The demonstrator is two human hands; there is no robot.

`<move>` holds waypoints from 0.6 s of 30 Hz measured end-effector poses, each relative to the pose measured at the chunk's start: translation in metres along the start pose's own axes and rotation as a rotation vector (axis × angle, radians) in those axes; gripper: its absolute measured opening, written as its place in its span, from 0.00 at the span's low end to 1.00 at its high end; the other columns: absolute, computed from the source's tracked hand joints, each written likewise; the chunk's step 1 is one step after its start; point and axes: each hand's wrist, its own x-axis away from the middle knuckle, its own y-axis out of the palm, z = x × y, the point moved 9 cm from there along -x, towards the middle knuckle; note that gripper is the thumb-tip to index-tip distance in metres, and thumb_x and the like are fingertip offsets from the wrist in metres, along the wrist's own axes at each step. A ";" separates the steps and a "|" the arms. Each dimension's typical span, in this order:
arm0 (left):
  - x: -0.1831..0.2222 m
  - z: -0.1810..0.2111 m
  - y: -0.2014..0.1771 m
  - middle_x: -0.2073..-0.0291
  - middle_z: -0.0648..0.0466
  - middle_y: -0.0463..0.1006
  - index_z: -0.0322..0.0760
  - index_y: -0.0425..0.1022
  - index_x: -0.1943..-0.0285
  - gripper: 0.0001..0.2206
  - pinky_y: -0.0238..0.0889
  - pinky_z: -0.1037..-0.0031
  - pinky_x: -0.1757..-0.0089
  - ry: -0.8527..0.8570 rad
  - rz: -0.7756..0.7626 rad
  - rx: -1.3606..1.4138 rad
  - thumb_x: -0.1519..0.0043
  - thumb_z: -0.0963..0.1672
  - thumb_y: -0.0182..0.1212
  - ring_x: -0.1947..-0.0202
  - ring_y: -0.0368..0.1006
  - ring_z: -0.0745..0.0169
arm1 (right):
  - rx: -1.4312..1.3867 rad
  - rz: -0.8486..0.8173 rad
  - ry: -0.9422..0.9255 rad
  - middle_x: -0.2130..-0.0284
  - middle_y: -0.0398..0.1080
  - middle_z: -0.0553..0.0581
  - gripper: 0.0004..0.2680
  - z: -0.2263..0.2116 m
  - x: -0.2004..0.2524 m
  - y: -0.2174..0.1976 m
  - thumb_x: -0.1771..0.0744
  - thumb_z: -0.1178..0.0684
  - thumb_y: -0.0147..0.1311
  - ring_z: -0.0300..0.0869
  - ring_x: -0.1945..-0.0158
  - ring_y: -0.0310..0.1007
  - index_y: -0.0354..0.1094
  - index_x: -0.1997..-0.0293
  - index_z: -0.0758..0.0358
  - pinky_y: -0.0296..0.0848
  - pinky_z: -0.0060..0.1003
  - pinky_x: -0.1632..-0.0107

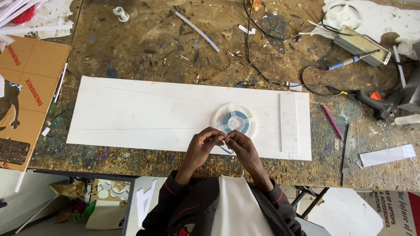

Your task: The person traces a template onto a panel with a pencil, then unrolls a reel of LED strip lighting and positions the strip onto a board.

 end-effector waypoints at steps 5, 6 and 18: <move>0.000 0.009 0.003 0.52 0.43 0.86 0.34 0.89 0.40 0.10 0.81 0.59 0.48 0.023 0.016 -0.116 0.26 0.42 0.69 0.48 0.85 0.50 | 0.040 0.025 -0.013 0.71 0.67 0.53 0.05 0.015 0.000 -0.005 0.24 0.57 0.55 0.39 0.62 0.63 0.74 0.52 0.68 0.64 0.38 0.55; 0.000 0.010 0.003 0.51 0.43 0.85 0.35 0.90 0.39 0.10 0.81 0.60 0.48 0.039 0.020 -0.148 0.27 0.42 0.71 0.47 0.84 0.51 | 0.055 0.035 -0.024 0.70 0.66 0.53 0.05 0.018 -0.002 -0.007 0.24 0.57 0.54 0.39 0.62 0.62 0.73 0.51 0.68 0.63 0.37 0.55; 0.009 0.032 0.028 0.44 0.37 0.84 0.34 0.82 0.26 0.18 0.83 0.55 0.50 0.127 -0.012 -0.215 0.26 0.38 0.65 0.44 0.85 0.37 | 0.121 0.175 -0.041 0.70 0.64 0.55 0.05 0.005 -0.004 -0.013 0.25 0.57 0.52 0.42 0.61 0.61 0.72 0.57 0.63 0.64 0.44 0.53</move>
